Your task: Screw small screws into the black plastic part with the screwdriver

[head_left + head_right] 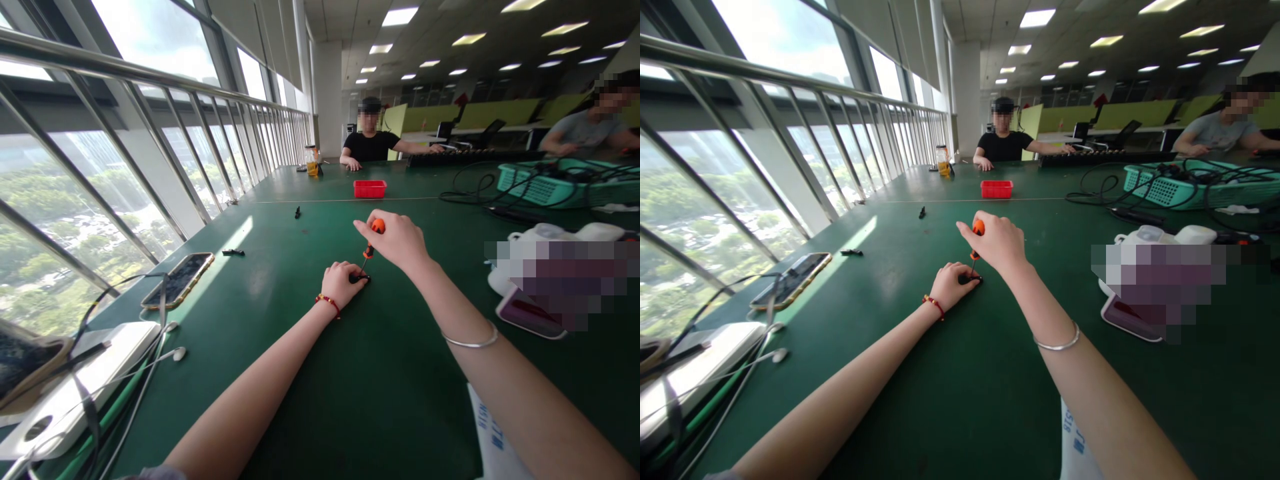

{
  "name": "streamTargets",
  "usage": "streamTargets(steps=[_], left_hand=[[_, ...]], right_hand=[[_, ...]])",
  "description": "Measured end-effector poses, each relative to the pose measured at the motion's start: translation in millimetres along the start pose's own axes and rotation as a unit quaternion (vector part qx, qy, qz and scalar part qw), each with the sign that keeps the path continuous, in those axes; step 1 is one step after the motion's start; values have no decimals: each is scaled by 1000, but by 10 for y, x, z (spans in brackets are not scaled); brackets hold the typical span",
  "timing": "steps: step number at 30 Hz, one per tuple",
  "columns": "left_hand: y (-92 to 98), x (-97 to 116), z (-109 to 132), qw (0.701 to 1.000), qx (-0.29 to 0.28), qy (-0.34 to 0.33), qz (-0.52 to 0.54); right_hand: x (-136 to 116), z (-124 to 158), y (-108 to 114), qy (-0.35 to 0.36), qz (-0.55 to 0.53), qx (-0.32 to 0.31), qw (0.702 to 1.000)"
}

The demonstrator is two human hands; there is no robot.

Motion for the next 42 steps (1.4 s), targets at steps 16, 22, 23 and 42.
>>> streamTargets(steps=[16,22,23,42], left_hand=[[1,9,-1,1000,-6,0,-2],[5,11,1,1000,-5,0,-4],[6,12,1,1000,-5,0,-3],[-7,7,-6,1000,-3,-6,-7]], right_hand=[[-28,10,-46,5,-34,-9,999],[-17,15,-13,-6,-30,9,999],[-11,18,-1,-10,-17,23,1000],[-62,42,64,-9,10,21,1000]])
Point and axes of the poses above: each hand's wrist, its own z-axis away from the middle knuckle, its own y-axis out of the back of the hand, x = y × z, the point moved 6 cm from there along -z, towards the middle knuckle, and after that the axes turned 1 degree about -y, right-handed, at the moved point
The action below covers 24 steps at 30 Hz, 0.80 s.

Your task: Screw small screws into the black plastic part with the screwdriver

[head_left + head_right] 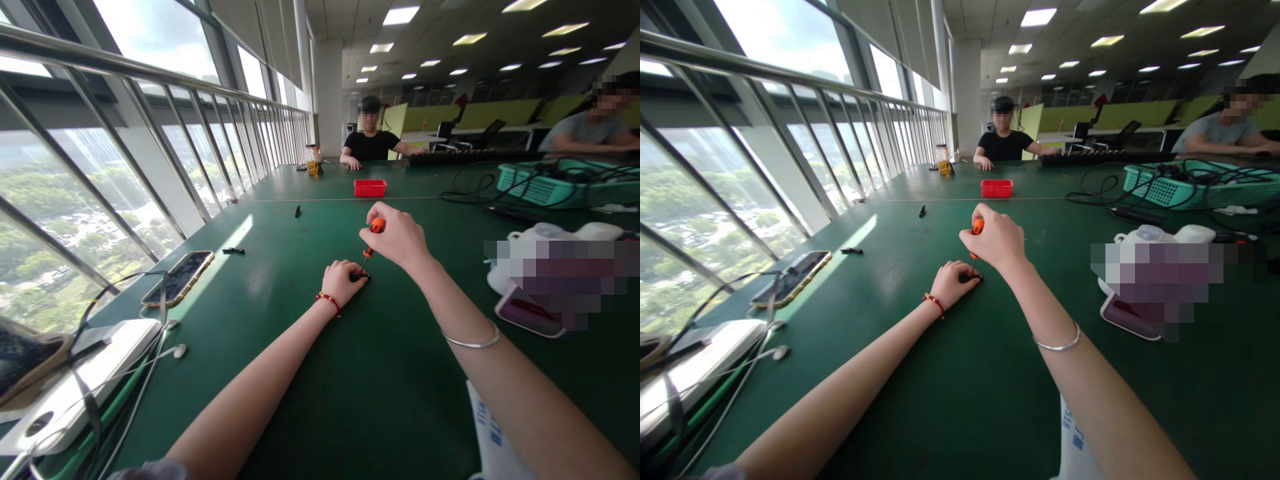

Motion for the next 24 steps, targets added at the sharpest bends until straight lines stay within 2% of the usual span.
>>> streamTargets(steps=[16,24], left_hand=[[7,16,10,1000,-11,5,-11],[4,9,8,1000,-9,4,-15]], right_hand=[[-36,12,-31,-1,39,-54,998],[-66,18,-25,18,26,-55,998]])
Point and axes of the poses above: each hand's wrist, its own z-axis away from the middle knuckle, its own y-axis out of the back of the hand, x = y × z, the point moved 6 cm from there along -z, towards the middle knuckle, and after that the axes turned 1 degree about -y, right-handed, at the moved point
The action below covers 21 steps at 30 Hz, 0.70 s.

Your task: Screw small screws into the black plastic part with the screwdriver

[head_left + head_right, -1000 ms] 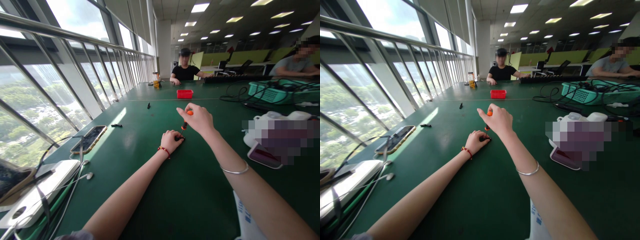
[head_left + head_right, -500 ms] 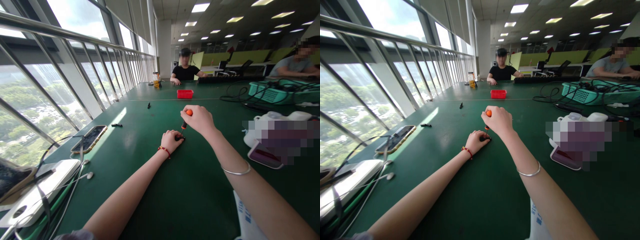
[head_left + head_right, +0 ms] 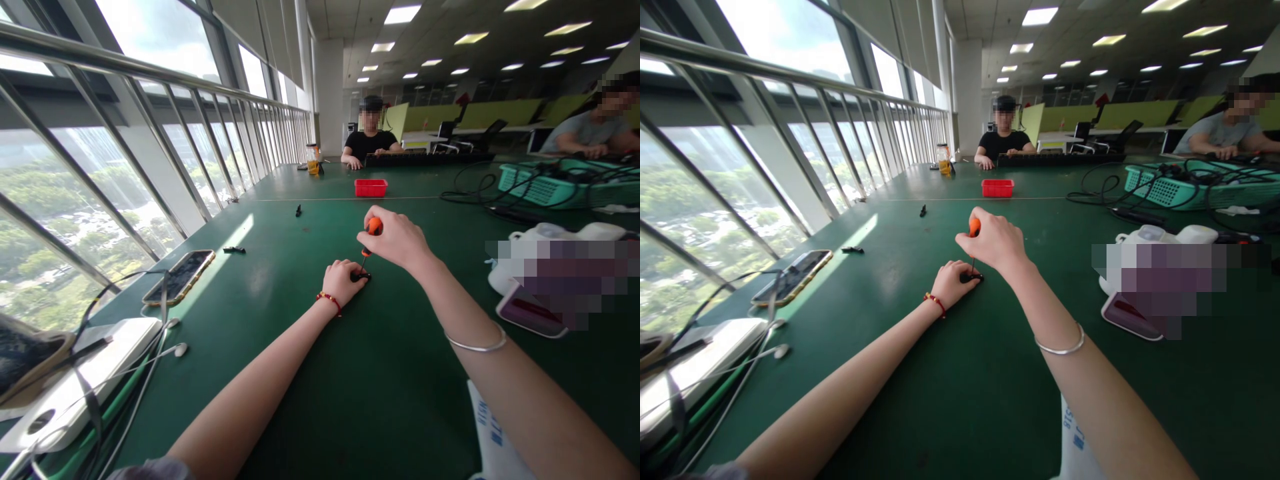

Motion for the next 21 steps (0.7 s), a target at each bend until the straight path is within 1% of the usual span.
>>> streamTargets(steps=[7,11,15,21], left_hand=[[2,2,5,1000,-2,1,-1],[-2,0,3,1000,-1,-2,0],[-5,-1,4,1000,-1,-5,3],[2,0,4,1000,-1,-2,1]], right_hand=[[-1,7,30,-4,24,37,999],[-4,9,27,-7,8,30,999],[10,8,0,-21,30,17,999],[-17,11,5,1,6,19,1000]])
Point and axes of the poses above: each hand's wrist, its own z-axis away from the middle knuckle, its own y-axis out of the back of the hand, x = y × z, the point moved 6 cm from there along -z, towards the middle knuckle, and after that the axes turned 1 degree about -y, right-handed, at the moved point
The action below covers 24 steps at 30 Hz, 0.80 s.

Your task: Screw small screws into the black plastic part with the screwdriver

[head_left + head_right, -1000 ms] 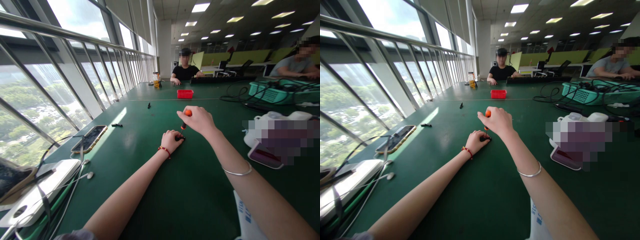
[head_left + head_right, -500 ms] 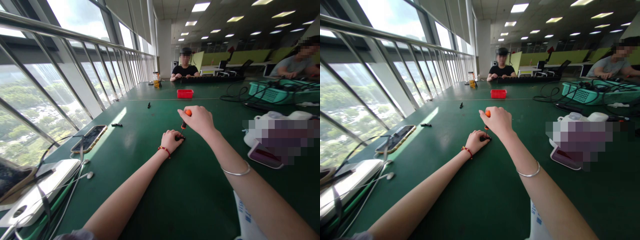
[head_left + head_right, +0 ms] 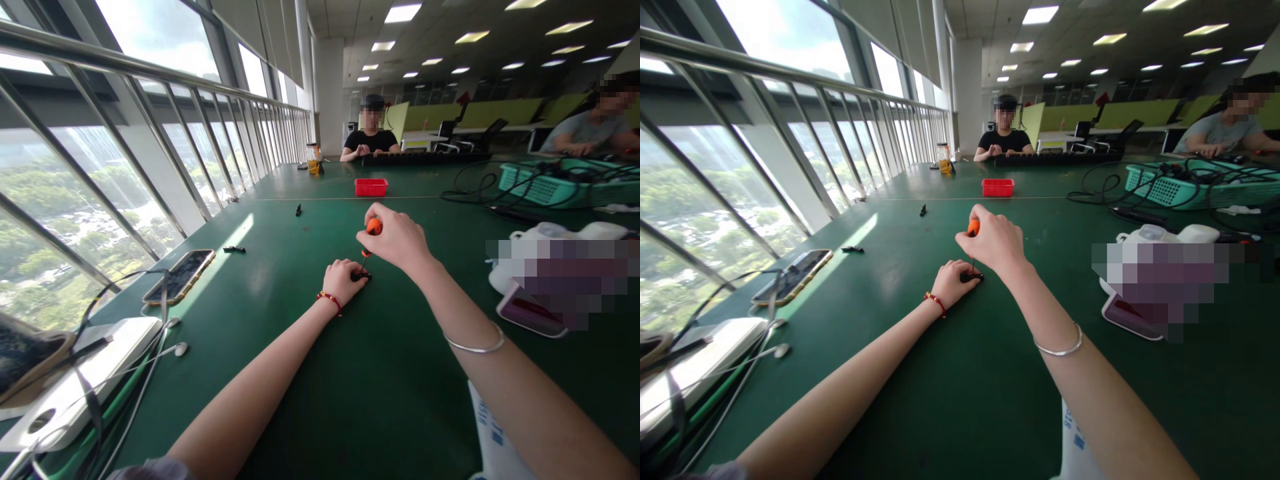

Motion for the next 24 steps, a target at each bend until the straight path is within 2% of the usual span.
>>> streamTargets(steps=[10,16,24], left_hand=[[2,10,-4,1000,-1,0,5],[-2,4,-2,1000,-2,1,1],[-3,5,-1,1000,3,0,4]], right_hand=[[4,4,44,-10,22,21,999],[13,4,26,-21,16,2,1000],[-3,6,35,-1,29,7,1000]])
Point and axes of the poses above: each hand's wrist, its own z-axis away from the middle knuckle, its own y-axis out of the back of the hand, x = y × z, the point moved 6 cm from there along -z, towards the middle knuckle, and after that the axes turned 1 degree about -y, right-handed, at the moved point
